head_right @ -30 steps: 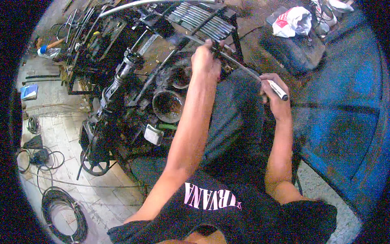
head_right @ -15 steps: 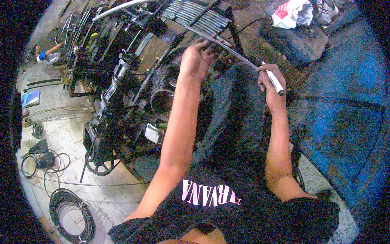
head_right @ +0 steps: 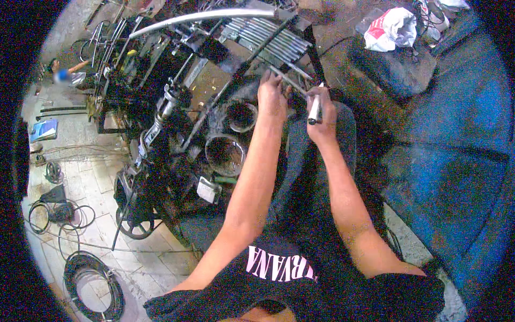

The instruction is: Marking metal rods with a white marker while using a manual bending or fabrication machine.

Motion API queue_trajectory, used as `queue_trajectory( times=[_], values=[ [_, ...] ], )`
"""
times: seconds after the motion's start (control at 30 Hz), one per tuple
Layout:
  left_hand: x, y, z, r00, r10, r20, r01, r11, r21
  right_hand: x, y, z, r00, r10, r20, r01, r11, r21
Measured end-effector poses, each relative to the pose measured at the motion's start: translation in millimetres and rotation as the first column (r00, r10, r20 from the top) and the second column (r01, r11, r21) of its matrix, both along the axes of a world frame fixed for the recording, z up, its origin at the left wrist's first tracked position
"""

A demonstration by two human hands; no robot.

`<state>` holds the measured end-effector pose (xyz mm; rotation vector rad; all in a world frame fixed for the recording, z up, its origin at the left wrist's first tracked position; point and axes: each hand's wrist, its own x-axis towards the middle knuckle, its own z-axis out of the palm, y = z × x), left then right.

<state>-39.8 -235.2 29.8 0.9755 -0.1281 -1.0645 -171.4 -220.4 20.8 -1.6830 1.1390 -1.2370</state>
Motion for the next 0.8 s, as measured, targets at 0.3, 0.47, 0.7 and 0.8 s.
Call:
queue_trajectory(
  times=[0.3, 0.47, 0.7, 0.8],
  values=[
    [7, -25, -8, 0.987, -0.011, 0.158, 0.003, 0.999, 0.053, 36, -28, -21, 0.996, -0.073, -0.059, 0.071, 0.997, -0.034],
    [11, -44, -14, 0.925, -0.080, 0.372, 0.008, 0.982, 0.191, 37, -41, -10, 0.952, -0.134, -0.275, 0.087, 0.980, -0.177],
    [22, -57, -52, 0.835, -0.176, 0.520, 0.086, 0.977, 0.193, 28, -38, -1, 0.961, -0.087, -0.264, 0.050, 0.988, -0.146],
    [24, -62, -67, 0.692, -0.190, 0.697, -0.037, 0.954, 0.296, 17, -44, -5, 0.959, -0.216, -0.185, 0.172, 0.958, -0.231]
  ],
)
